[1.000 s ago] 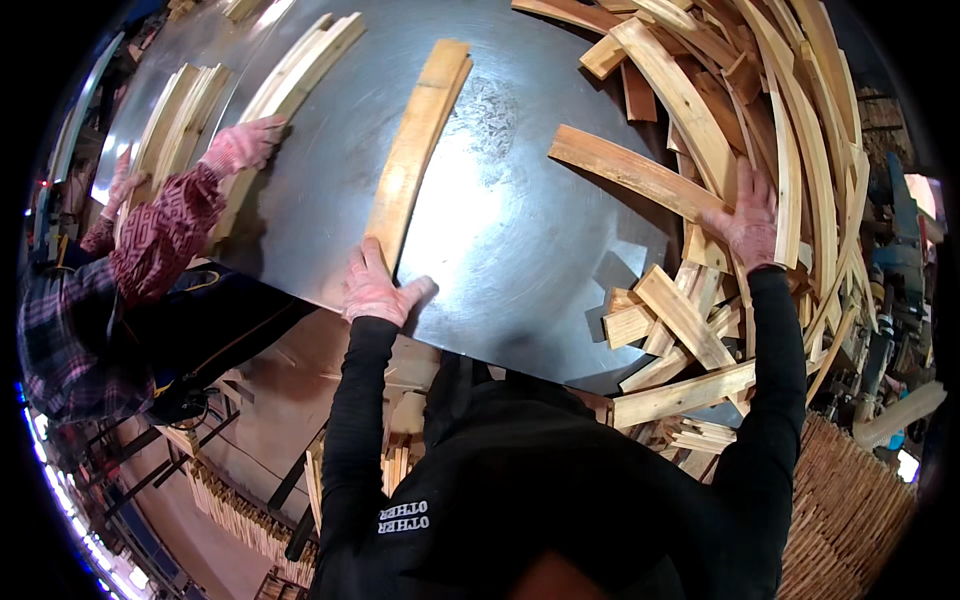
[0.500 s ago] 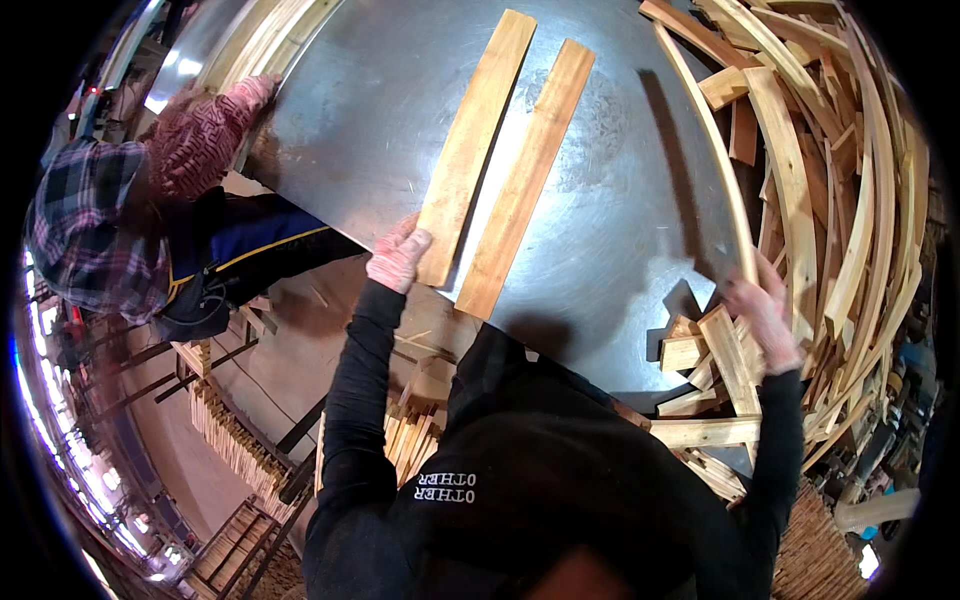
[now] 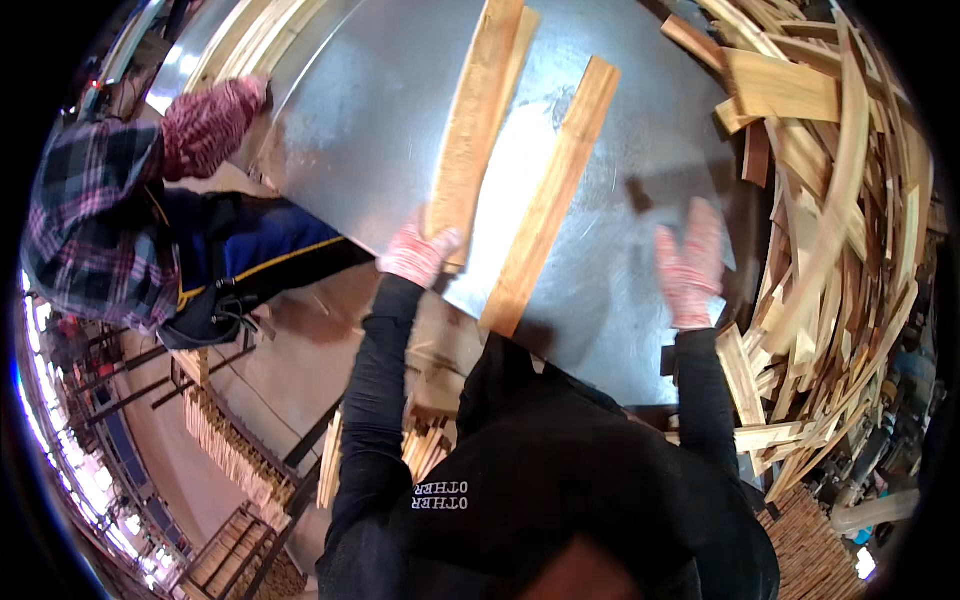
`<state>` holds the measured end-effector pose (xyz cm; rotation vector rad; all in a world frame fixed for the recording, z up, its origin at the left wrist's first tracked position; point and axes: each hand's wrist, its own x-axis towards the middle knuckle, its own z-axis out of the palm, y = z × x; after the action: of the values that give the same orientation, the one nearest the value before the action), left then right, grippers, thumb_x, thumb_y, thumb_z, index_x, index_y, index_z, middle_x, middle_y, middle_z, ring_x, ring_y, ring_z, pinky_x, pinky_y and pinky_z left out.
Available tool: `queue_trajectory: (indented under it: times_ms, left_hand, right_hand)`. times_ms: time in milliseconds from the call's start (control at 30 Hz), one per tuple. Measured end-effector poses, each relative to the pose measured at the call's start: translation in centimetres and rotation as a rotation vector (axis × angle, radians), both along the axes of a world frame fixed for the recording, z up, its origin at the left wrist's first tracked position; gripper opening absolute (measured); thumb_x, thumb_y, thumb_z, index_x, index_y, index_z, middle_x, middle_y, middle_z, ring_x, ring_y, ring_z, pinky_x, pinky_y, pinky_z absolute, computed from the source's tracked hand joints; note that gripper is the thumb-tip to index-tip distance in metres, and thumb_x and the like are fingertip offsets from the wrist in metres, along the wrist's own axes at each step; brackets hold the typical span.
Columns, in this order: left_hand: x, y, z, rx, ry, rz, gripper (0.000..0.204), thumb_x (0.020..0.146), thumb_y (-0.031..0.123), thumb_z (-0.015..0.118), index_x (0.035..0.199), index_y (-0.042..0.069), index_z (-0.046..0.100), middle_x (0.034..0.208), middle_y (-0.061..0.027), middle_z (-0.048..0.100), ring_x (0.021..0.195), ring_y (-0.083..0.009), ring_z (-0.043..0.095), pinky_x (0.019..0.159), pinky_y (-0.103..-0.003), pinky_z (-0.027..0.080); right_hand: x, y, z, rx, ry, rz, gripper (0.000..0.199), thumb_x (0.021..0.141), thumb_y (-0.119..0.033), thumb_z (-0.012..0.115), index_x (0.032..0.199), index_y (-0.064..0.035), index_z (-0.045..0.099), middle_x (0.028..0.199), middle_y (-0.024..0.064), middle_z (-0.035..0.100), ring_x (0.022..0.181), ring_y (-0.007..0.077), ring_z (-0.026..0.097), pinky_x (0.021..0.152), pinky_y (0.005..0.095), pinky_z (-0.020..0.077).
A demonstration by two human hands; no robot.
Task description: The person picks up wooden planks from a large pile on a metal table and stacks them neatly. They repeatedly gather planks, align them, and place them into a growing stack, occasionally moving the stack to a nearby rack.
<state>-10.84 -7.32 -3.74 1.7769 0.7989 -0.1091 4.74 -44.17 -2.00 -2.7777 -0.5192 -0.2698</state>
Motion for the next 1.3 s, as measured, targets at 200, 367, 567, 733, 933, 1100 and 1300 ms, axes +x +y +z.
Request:
queue_trajectory:
  times_ms: [200, 367, 567, 733, 933, 1100, 1300]
  left_hand:
    - [10.5, 10.4, 1.8, 0.92, 0.308, -0.237, 0.071, 0.08, 0.036, 0.07, 0.138, 0.011, 0.038, 0.12, -0.0199, 0.062, 0.107, -0.0385, 0.062, 0.091, -0.052, 0.048]
    - [14.7, 5.1, 4.1, 1.373, 0.11, -0.301, 0.086, 0.073, 0.03, 0.078, 0.14, 0.002, 0.032, 0.122, -0.0245, 0.053, 0.112, -0.0396, 0.054, 0.093, -0.05, 0.045]
    - [10.9, -12.6, 0.8, 1.037, 0.229, -0.795, 0.107, 0.071, 0.052, 0.075, 0.148, -0.001, 0.023, 0.14, -0.0302, 0.038, 0.121, -0.0425, 0.047, 0.096, -0.052, 0.044]
    - [9.6, -15.1, -1.4, 0.733, 0.169, -0.569, 0.094, 0.076, 0.033, 0.072, 0.148, -0.001, 0.023, 0.136, -0.0264, 0.046, 0.116, -0.0373, 0.052, 0.095, -0.046, 0.046]
    - [9.2, -17.5, -0.9, -1.22, -0.221, -0.028, 0.059, 0.086, 0.028, 0.058, 0.132, -0.007, 0.044, 0.113, -0.0222, 0.06, 0.095, -0.0331, 0.064, 0.084, -0.042, 0.054]
    - [8.8, -20.7, -3.9, -1.32, -0.264, 0.053, 0.038, 0.09, 0.014, 0.058, 0.12, -0.009, 0.05, 0.102, -0.023, 0.064, 0.088, -0.0361, 0.066, 0.078, -0.046, 0.056]
    - [7.4, -20.4, -4.7, -0.701, -0.152, -0.044, 0.043, 0.09, 0.019, 0.068, 0.125, -0.001, 0.053, 0.102, -0.0072, 0.065, 0.089, -0.0151, 0.061, 0.083, -0.031, 0.05]
  right_hand:
    - [6.9, -14.5, 0.9, -0.096, -0.291, -0.318, 0.075, 0.086, -0.041, 0.067, 0.146, -0.0054, 0.038, 0.143, 0.023, 0.044, 0.132, 0.038, 0.042, 0.111, 0.0447, 0.032]
    - [5.9, -14.7, 4.4, -0.053, -0.282, -0.457, 0.044, 0.092, -0.027, 0.063, 0.13, -0.0051, 0.058, 0.12, 0.0192, 0.066, 0.109, 0.034, 0.063, 0.091, 0.0431, 0.0501]
    - [7.2, -12.1, 8.0, 0.194, -0.041, -0.406, 0.048, 0.097, -0.032, 0.054, 0.129, 0.0029, 0.054, 0.124, 0.02, 0.061, 0.115, 0.0319, 0.058, 0.094, 0.0408, 0.0506]
    - [10.5, -20.2, 9.2, 0.599, 0.687, -0.399, 0.045, 0.097, -0.033, 0.055, 0.124, 0.0028, 0.056, 0.118, 0.0183, 0.063, 0.109, 0.0302, 0.061, 0.091, 0.0392, 0.0521]
    - [8.5, -20.3, 4.7, 1.793, 1.427, -0.087, 0.042, 0.097, -0.033, 0.056, 0.118, 0.0026, 0.058, 0.11, 0.0164, 0.066, 0.101, 0.0281, 0.064, 0.087, 0.0372, 0.0539]
    - [4.3, -9.5, 3.4, 0.942, 1.098, 0.132, 0.043, 0.097, -0.033, 0.057, 0.119, 0.0039, 0.056, 0.108, 0.0148, 0.066, 0.1, 0.0269, 0.064, 0.087, 0.0341, 0.0533]
    - [3.9, 2.9, -2.3, 0.306, 0.76, -0.212, 0.072, 0.085, -0.057, 0.057, 0.122, 0.005, 0.056, 0.116, 0.029, 0.063, 0.112, 0.0381, 0.06, 0.095, 0.0425, 0.0464]
